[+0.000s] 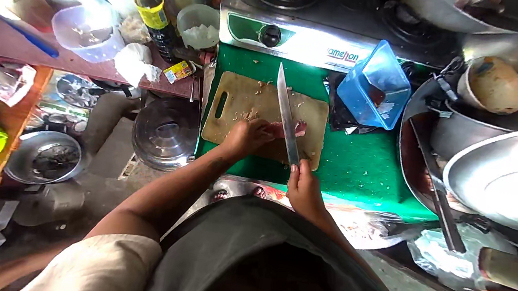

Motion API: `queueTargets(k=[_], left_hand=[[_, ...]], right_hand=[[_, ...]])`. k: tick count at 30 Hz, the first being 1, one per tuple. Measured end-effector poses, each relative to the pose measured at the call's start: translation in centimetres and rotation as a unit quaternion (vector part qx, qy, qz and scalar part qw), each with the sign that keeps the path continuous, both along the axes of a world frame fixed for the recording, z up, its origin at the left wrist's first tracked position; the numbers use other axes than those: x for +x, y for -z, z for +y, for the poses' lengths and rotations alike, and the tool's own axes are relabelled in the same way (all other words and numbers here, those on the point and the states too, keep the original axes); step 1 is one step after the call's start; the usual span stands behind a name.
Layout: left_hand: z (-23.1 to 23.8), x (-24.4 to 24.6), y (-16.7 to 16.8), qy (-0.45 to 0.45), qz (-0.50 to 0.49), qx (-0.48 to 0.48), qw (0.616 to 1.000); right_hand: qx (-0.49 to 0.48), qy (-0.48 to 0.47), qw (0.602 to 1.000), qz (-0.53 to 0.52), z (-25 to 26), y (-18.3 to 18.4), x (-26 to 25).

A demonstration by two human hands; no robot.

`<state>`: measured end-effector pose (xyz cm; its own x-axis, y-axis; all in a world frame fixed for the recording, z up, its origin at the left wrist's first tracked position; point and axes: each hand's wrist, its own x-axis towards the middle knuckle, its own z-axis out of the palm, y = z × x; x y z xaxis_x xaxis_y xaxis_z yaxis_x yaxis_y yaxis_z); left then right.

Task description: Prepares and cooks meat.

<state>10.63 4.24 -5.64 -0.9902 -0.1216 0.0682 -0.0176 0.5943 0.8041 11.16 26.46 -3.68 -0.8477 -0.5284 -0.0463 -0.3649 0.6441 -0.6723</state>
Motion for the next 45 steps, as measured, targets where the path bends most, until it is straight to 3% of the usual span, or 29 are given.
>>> queueTargets(k=[5,11,17,22,28,34,37,45], left_hand=[[0.0,0.0,1.4,-0.032,0.028,0.023,0.999],[0.0,-0.5,3.5,-0.019,0.067,0.049,0.996],[0.6,-0.4,3.4,-0.023,0.033,0.03,0.999],[1.0,-0.6,4.0,-0.025,0.037,0.035,0.998],[1.3,-0.5,3.9,-0.018,0.025,0.01,0.999],[1.6,-0.1,3.6,0.011,0.063,-0.023,0.998],[1.8,-0.4,4.2,-0.005,0.056,-0.027,0.998],[1.1,-0.6,3.8,-0.047,0.043,0.07,0.995]], right_hand=[[0.071,0.012,0.997,0.031,-1.8,0.5,1.1],[0.076,0.029,0.996,0.031,-2.7,1.3,2.1],[0.199,0.054,0.976,-0.063,-5.2,-0.6,1.7],[0.256,0.083,0.96,-0.078,-7.8,-1.5,0.2],[0.318,0.069,0.939,-0.108,-6.6,-2.7,1.3],[0.272,0.077,0.955,-0.088,-8.3,-0.6,-2.3],[0.266,0.06,0.96,-0.064,-7.3,0.3,-2.5],[0.367,0.032,0.913,-0.174,-0.7,-1.4,2.9]])
